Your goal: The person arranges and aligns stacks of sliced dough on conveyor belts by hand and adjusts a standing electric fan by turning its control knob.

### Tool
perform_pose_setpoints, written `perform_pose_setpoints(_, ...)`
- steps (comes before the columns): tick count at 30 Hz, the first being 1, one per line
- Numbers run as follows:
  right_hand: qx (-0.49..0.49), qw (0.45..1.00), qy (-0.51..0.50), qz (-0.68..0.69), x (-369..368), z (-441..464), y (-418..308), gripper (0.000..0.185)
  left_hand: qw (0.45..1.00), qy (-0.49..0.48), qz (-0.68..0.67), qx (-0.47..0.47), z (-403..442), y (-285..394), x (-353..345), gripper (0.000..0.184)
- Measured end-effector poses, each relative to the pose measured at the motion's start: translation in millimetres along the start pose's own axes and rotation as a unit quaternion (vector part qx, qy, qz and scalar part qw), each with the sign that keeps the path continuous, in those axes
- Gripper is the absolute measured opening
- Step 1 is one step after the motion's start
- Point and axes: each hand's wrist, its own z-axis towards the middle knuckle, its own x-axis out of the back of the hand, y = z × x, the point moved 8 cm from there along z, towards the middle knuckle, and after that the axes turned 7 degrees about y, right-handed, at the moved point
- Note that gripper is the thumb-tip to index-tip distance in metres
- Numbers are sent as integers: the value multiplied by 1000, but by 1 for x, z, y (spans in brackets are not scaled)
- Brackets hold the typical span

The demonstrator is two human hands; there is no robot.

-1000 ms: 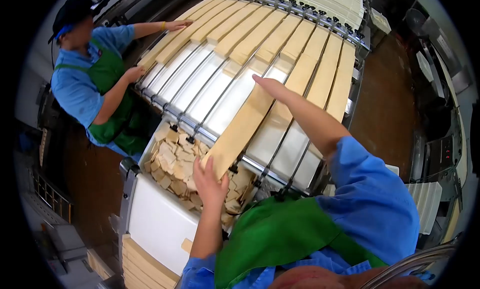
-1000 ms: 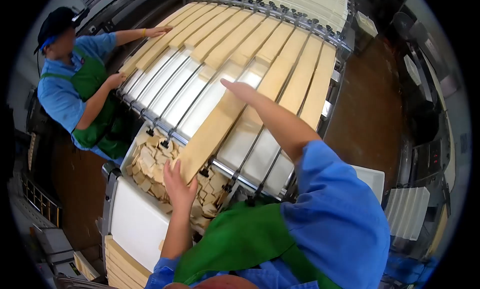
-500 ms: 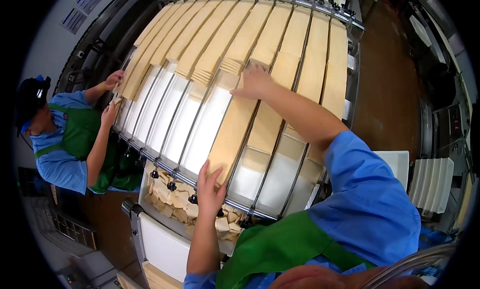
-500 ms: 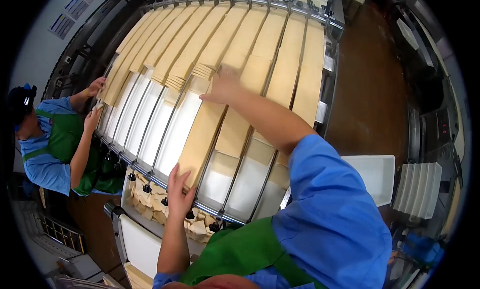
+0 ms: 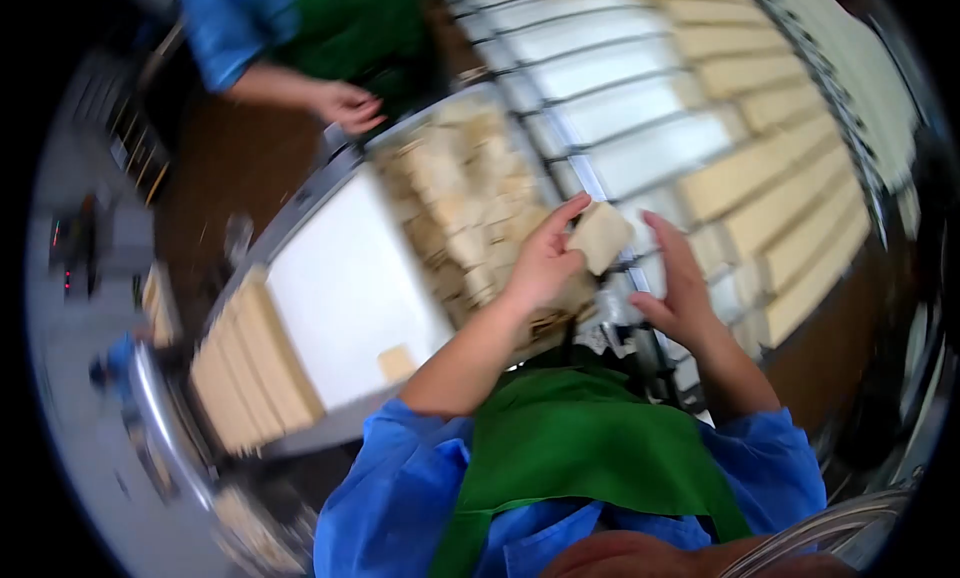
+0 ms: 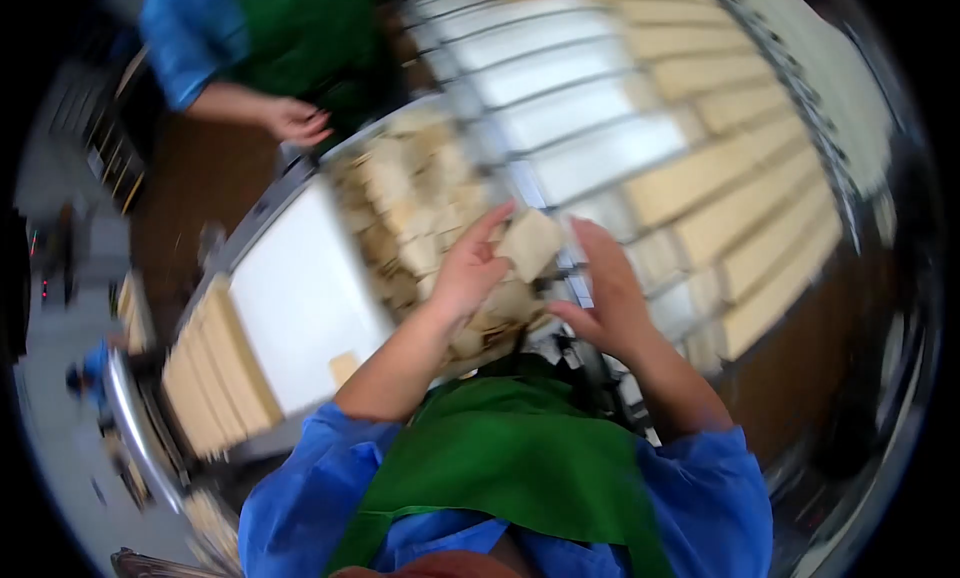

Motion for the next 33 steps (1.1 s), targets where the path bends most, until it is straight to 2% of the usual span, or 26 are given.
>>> perform_pose_setpoints(1, 8, 1000, -23, 13, -26, 6, -13, 84, 999, 46, -5, -18, -27, 9, 40, 73)
perform_pose_setpoints(2, 10, 999, -40, 20, -43, 13, -18, 83, 979, 117, 143, -86, -47, 23, 70, 74)
perform_pose_setpoints(3, 19, 998, -66, 16, -67, 18, -28, 83, 929, 187, 288, -138, -76, 35, 97, 77)
perform_pose_setpoints(4, 28, 996, -90, 9, -95, 24, -40, 82, 922, 223, 285, -138, -109, 40, 127, 77)
perform_pose_setpoints(7, 67, 980, -186, 1, -186, 46, -83, 83, 830, 345, 434, -59, -225, 37, 225, 88)
perform_pose_setpoints(8, 88, 974, -209, -1, -224, 56, -101, 83, 766, 382, 516, -42, -269, 30, 263, 88)
perform_pose_setpoints(9, 99, 970, -221, 3, -255, 67, -123, 83, 719, 413, 558, 46, -310, 34, 290, 88)
perform_pose_setpoints(10, 114, 962, -249, 8, -294, 78, -153, 83, 709, 444, 534, 124, -354, 33, 320, 90)
perform_pose_setpoints(11, 127, 953, -275, 13, -329, 88, -180, 83, 675, 463, 550, 166, -392, 31, 344, 91)
perform_pose_setpoints(12, 170, 945, -278, 9, -365, 99, -208, 83, 633, 490, 584, 135, -428, 15, 373, 92)
perform_pose_setpoints(14, 263, 918, -296, 13, -449, 123, -261, 82, 644, 518, 526, 199, -479, 16, 404, 86)
perform_pose_setpoints(15, 298, 909, -291, 4, -486, 133, -286, 81, 645, 522, 521, 200, -496, 1, 422, 86)
perform_pose_setpoints(17, 333, 893, -297, -51, -569, 154, -332, 82, 632, 503, 589, -14, -508, -12, 445, 83)
perform_pose_setpoints(18, 328, 889, -316, -42, -600, 166, -358, 77, 635, 505, 585, -16, -512, -13, 452, 83)
perform_pose_setpoints(20, 315, 883, -338, -86, -656, 181, -398, 75, 779, 521, 345, -54, -507, -16, 459, 81)
perform_pose_setpoints(22, 237, 887, -353, -178, -702, 191, -401, 73, 783, 519, 341, -47, -504, -5, 457, 79)
perform_pose_setpoints(23, 240, 886, -353, -180, -715, 183, -404, 73, 790, 524, 315, -38, -504, -6, 459, 78)
perform_pose_setpoints(25, 216, 940, -207, -166, -710, 174, -403, 59, 785, 543, 297, -26, -503, -2, 460, 69)
perform_pose_setpoints(26, 215, 939, -207, -170, -709, 167, -400, 59, 788, 540, 295, -27, -503, -2, 463, 69)
perform_pose_setpoints(28, 171, 938, -226, -199, -703, 159, -382, 70, 779, 537, 321, -31, -501, -1, 464, 62)
perform_pose_setpoints(29, 124, 940, -267, -173, -705, 158, -362, 77, 783, 531, 322, -34, -498, 0, 466, 62)
perform_pose_setpoints(30, 118, 942, -261, -177, -707, 159, -340, 77, 779, 510, 361, -49, -492, 5, 464, 59)
perform_pose_setpoints(31, 115, 969, -201, -81, -696, 164, -328, 76, 781, 490, 382, -58, -484, 9, 460, 57)
perform_pose_setpoints(33, 50, 980, -155, -111, -663, 167, -281, 75, 797, 439, 412, -59, -464, 18, 451, 55)
